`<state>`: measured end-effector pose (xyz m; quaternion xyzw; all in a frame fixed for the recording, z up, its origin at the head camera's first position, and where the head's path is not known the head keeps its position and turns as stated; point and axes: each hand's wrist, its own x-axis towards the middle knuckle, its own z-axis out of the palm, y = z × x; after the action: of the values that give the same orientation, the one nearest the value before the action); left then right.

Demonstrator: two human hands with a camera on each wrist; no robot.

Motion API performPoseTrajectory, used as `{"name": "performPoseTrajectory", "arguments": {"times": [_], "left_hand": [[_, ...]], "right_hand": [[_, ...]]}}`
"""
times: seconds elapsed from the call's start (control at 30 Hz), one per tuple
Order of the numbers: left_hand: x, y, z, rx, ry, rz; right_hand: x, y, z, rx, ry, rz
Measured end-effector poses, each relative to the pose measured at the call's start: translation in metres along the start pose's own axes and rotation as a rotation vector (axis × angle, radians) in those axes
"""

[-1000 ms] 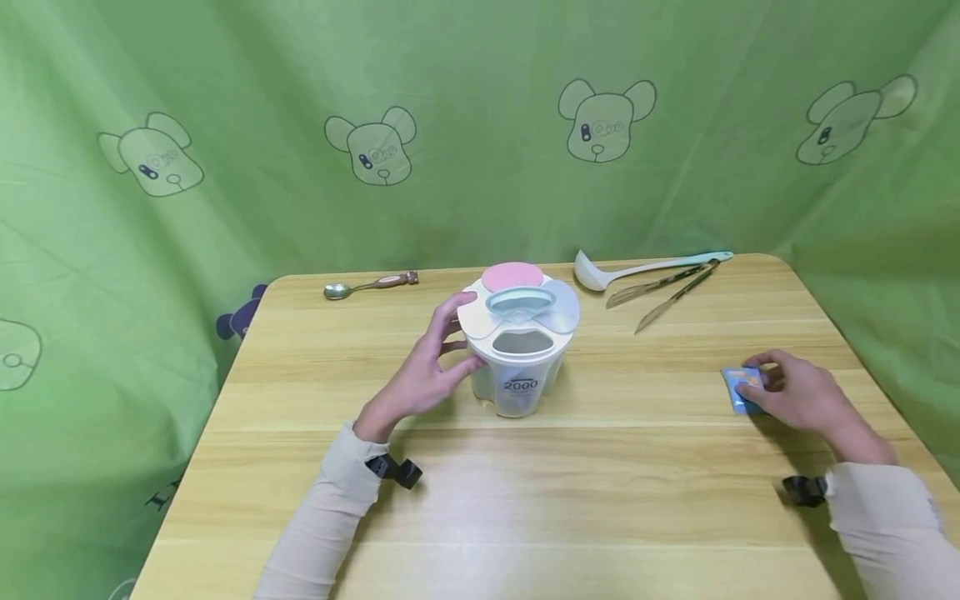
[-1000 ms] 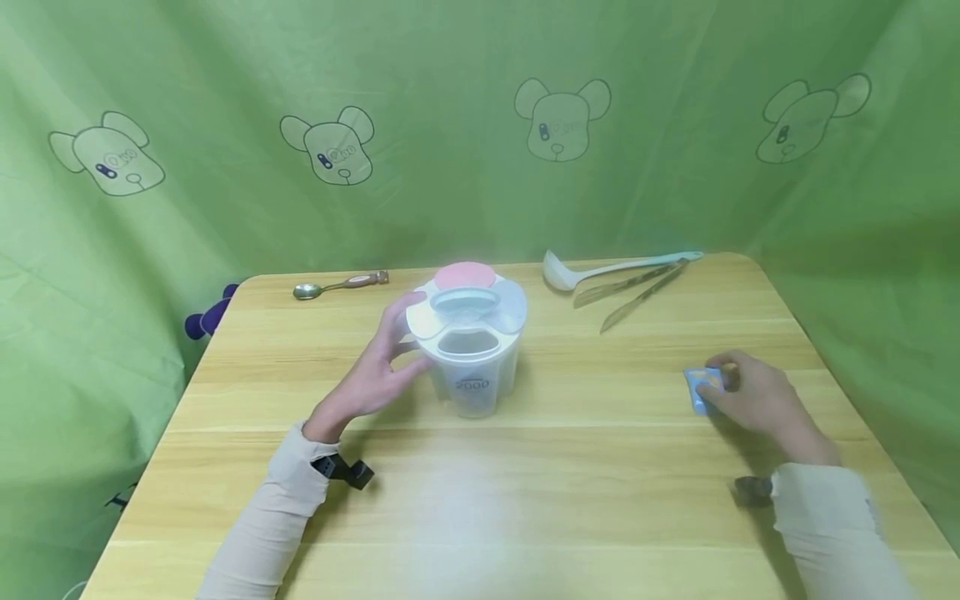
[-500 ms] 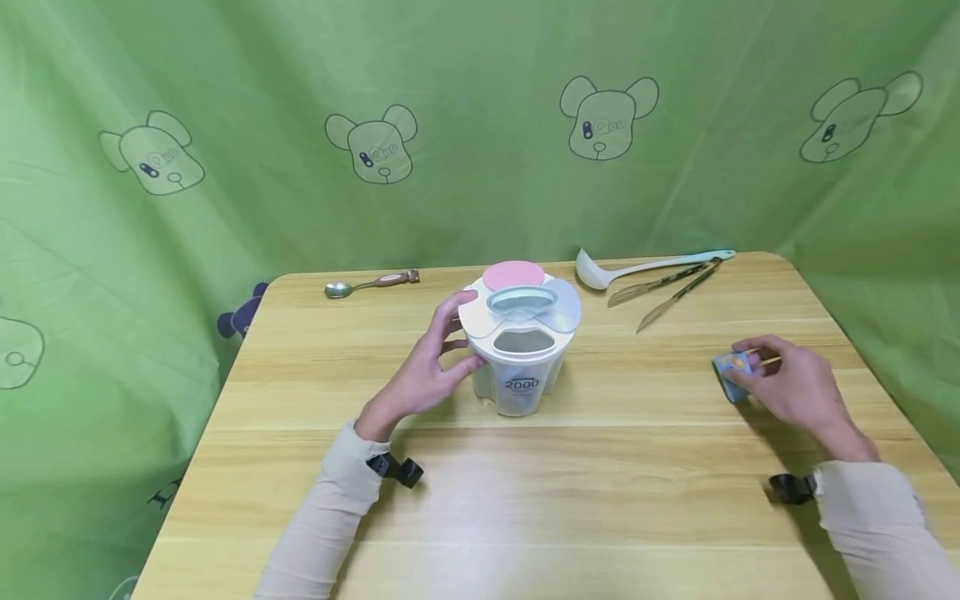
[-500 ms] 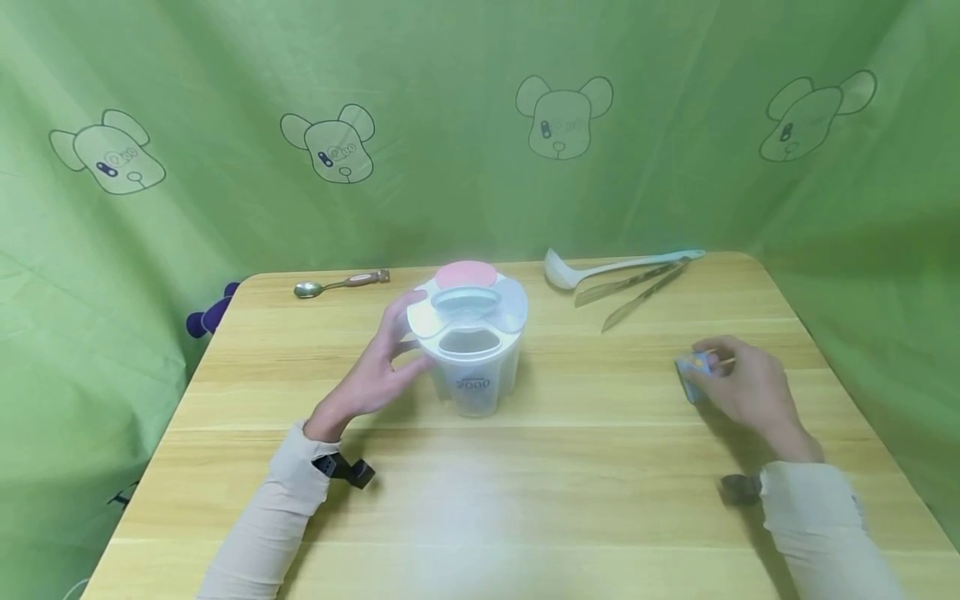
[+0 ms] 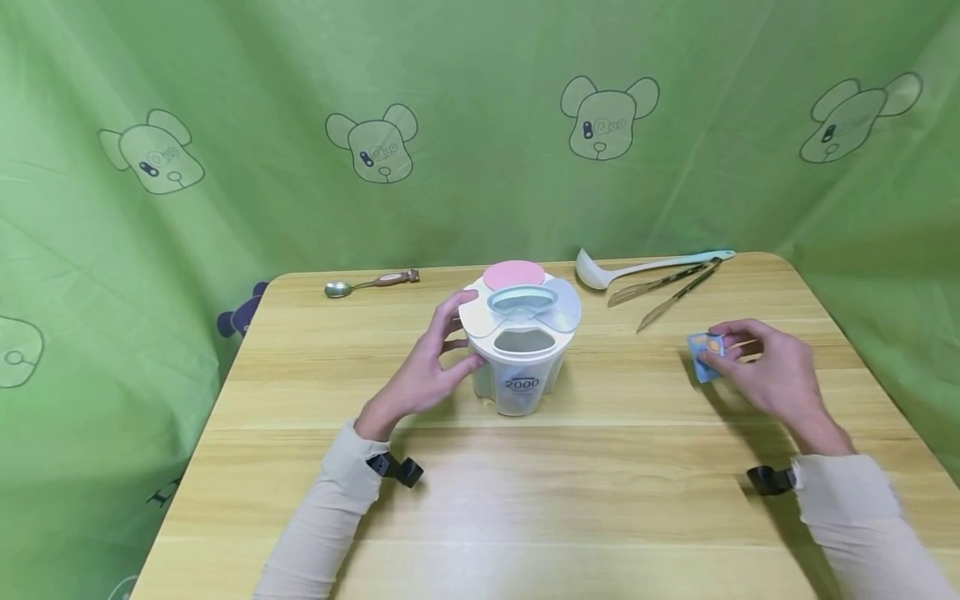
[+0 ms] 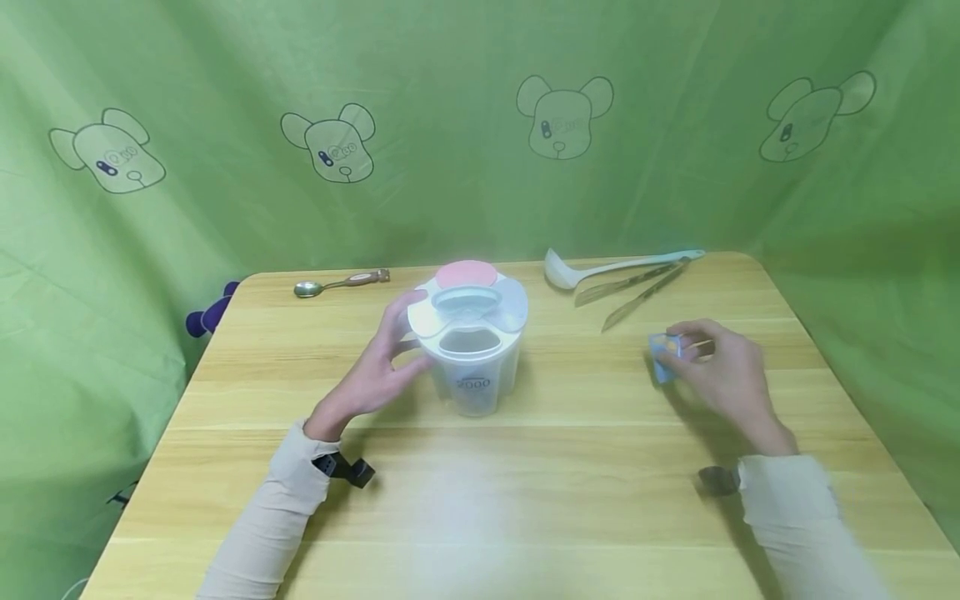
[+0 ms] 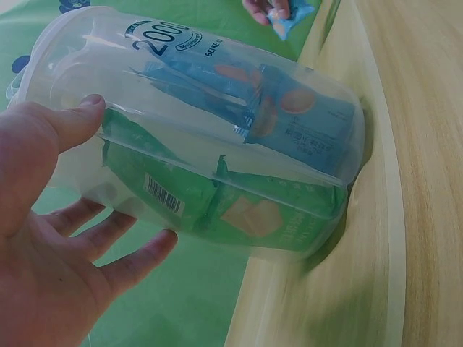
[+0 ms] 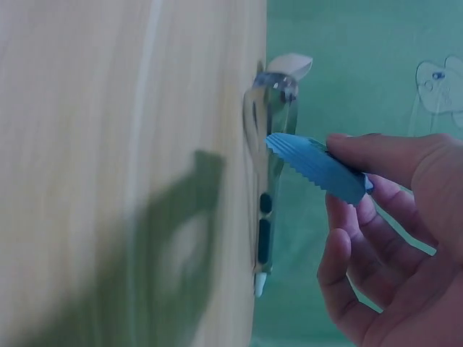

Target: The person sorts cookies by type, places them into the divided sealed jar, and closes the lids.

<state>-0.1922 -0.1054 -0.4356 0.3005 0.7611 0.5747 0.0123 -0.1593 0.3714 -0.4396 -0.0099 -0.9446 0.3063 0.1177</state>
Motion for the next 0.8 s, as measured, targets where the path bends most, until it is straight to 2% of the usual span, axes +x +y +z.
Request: {"name": "performPoseTrajectory", "arguments": {"times": [0.2, 0.5, 0.8], "left_hand": [[0.000, -0.001, 0.000, 0.001, -0.002, 0.005], [0.000, 0.000, -0.002, 0.001, 0.003, 0.003], [0.000, 0.000, -0.001, -0.005, -0.006, -0.006]], "right_hand": [[0.001, -0.020, 0.004, 0.020, 0.040, -0.030], [0.005, -0.056, 0.011, 0.095, 0.124, -0.135], [0.009, -0.087, 0.014, 0.163, 0.130, -0.176]]}}
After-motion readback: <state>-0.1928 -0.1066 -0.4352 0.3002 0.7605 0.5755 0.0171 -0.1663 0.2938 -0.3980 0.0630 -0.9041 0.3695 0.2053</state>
